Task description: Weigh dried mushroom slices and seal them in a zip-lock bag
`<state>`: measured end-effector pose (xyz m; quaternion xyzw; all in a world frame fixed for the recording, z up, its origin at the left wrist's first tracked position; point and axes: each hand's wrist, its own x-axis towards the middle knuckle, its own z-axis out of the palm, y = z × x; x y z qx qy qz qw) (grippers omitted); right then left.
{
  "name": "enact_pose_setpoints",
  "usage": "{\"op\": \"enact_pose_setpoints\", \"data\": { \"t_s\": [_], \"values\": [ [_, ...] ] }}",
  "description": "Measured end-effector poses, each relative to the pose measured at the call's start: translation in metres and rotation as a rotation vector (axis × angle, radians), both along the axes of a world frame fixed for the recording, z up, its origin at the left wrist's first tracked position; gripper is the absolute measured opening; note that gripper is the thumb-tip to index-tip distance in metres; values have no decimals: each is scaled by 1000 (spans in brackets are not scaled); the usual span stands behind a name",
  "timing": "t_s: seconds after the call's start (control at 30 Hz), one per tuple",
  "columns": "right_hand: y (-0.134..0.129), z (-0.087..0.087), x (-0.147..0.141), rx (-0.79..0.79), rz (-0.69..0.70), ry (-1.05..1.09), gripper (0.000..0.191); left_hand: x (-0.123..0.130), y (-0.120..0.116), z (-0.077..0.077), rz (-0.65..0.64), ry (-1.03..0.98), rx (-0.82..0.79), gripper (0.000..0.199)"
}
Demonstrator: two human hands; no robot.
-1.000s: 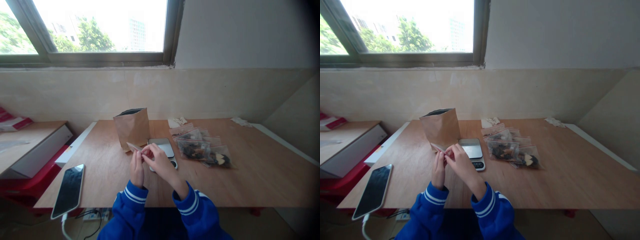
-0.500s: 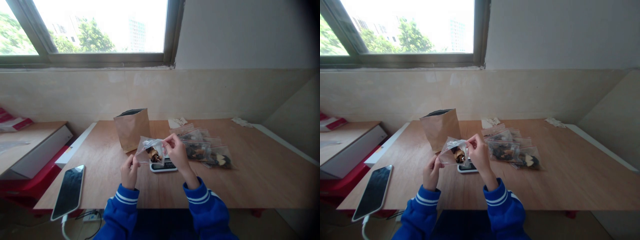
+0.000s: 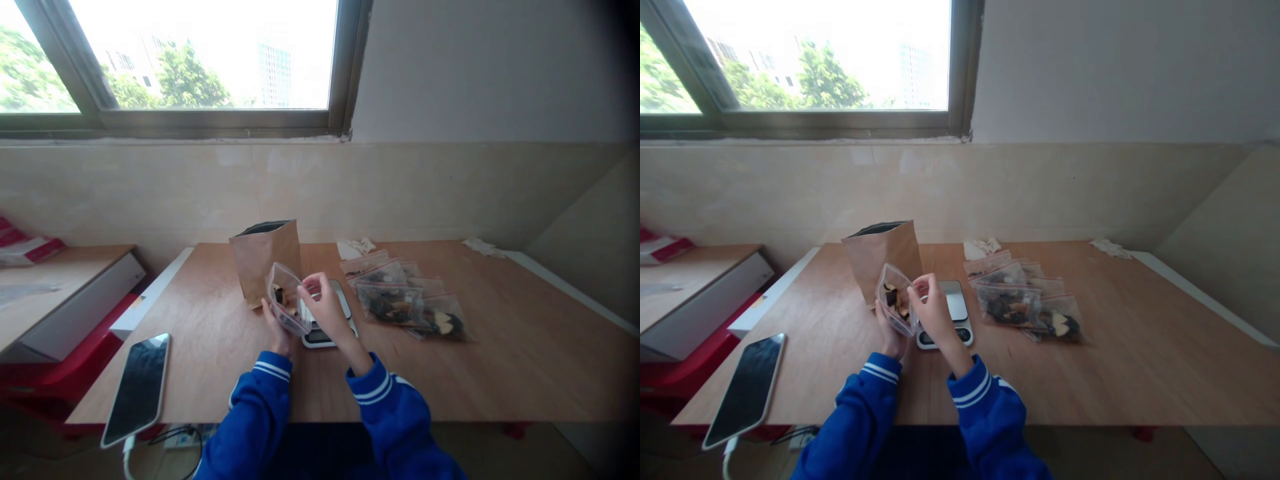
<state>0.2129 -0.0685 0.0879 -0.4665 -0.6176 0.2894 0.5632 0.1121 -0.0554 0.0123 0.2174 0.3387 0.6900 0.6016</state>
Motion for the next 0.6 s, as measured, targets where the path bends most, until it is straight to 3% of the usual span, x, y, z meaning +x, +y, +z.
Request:
{"op": "enact_pose_setpoints", "data": {
  "t_s": [0.1, 0.23, 0.33, 0.47, 0.6],
  "values": [
    [-5, 11, 0, 138, -31, -119, 17, -7, 11, -6, -3, 69, -5, 59],
    [-5, 18, -6, 97, 193, -271, 21, -11, 15, -13, 25, 12, 8, 48],
    [3, 9, -15, 20, 189, -392, 28, -11, 13, -14, 13, -37, -5, 45],
    [16, -9, -28, 52, 192, -487, 39, -11, 13, -16, -20, -49, 34, 45],
    [23, -19, -35, 64, 236, -569, 37, -12, 16, -26, -1, 83, 54, 44]
  ]
}}
